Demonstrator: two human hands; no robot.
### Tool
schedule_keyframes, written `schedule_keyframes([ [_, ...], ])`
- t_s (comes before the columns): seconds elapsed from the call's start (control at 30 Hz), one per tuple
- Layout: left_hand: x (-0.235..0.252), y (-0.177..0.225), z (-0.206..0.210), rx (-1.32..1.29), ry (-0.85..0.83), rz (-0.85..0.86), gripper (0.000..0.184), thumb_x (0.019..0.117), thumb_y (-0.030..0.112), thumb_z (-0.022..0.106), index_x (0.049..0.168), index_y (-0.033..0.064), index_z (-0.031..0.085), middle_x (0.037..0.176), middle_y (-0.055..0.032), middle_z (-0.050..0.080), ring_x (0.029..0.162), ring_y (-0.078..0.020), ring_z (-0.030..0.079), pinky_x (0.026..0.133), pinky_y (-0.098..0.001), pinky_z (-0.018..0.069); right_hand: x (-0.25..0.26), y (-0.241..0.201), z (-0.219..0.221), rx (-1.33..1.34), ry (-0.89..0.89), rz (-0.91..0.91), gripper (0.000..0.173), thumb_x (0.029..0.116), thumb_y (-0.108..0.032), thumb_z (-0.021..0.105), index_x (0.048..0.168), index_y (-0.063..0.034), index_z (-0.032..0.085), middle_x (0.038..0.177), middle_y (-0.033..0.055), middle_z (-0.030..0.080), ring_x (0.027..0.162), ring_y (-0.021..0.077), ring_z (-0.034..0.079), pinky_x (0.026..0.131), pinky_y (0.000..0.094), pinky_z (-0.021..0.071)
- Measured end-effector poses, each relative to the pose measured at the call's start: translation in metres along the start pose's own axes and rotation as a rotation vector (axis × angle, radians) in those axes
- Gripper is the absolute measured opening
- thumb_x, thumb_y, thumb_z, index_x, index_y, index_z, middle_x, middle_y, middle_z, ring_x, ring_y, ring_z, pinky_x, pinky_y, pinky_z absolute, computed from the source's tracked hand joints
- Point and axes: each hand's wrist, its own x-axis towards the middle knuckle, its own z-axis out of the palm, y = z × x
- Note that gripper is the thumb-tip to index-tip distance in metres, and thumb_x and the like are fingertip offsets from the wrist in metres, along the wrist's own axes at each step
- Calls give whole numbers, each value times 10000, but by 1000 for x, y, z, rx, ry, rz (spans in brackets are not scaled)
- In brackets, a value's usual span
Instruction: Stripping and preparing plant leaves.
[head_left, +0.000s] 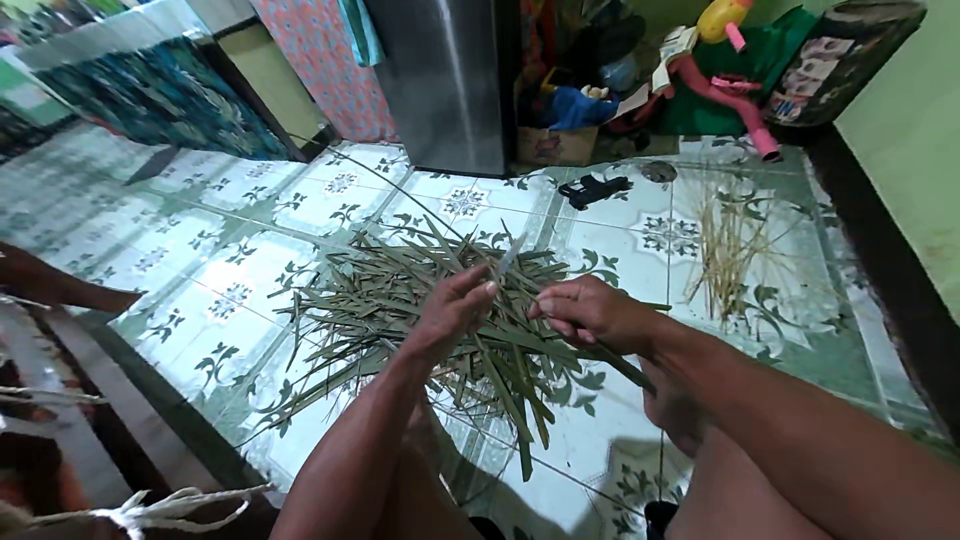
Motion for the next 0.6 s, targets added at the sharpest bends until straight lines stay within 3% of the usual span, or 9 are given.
schedule_keyframes([
  [0.13,5,9,-33,-121,181,113,447,1028,320,556,1443,161,516,654,57,516,477,-28,463,455,-184,435,-6,7,-15,-104,-83,-7,279,1071,-193,444,1089,-80,698,628,-92,506,468,-13,413,434,149,357],
  [0.23,1,3,-45,-189,194,132,457,1020,353,592,1444,203,513,667,35,525,478,-47,481,452,-195,456,-5,13,-27,-195,-104,10,272,1070,-197,457,1088,-76,699,652,-72,541,486,6,450,452,166,389],
  [0.37,3,-13,-32,-148,134,77,417,1051,253,546,1453,147,504,681,14,546,505,-55,515,470,-200,476,2,17,-27,-106,-26,50,271,1063,-193,472,1236,-49,622,766,-39,606,557,35,536,514,188,482],
  [0.5,4,-13,-9,-25,94,15,399,1062,104,480,1457,58,491,708,38,576,538,-26,520,502,-180,468,11,10,-12,-159,131,0,234,1074,-185,499,1157,-34,657,744,-47,599,538,12,512,495,163,445],
  [0.6,5,-11,-12,-91,102,29,408,1066,105,466,1473,97,487,714,19,578,530,-43,523,497,-192,474,13,5,-8,-255,151,-41,239,1066,-196,516,1120,-45,693,709,-65,594,523,-3,484,480,162,409],
])
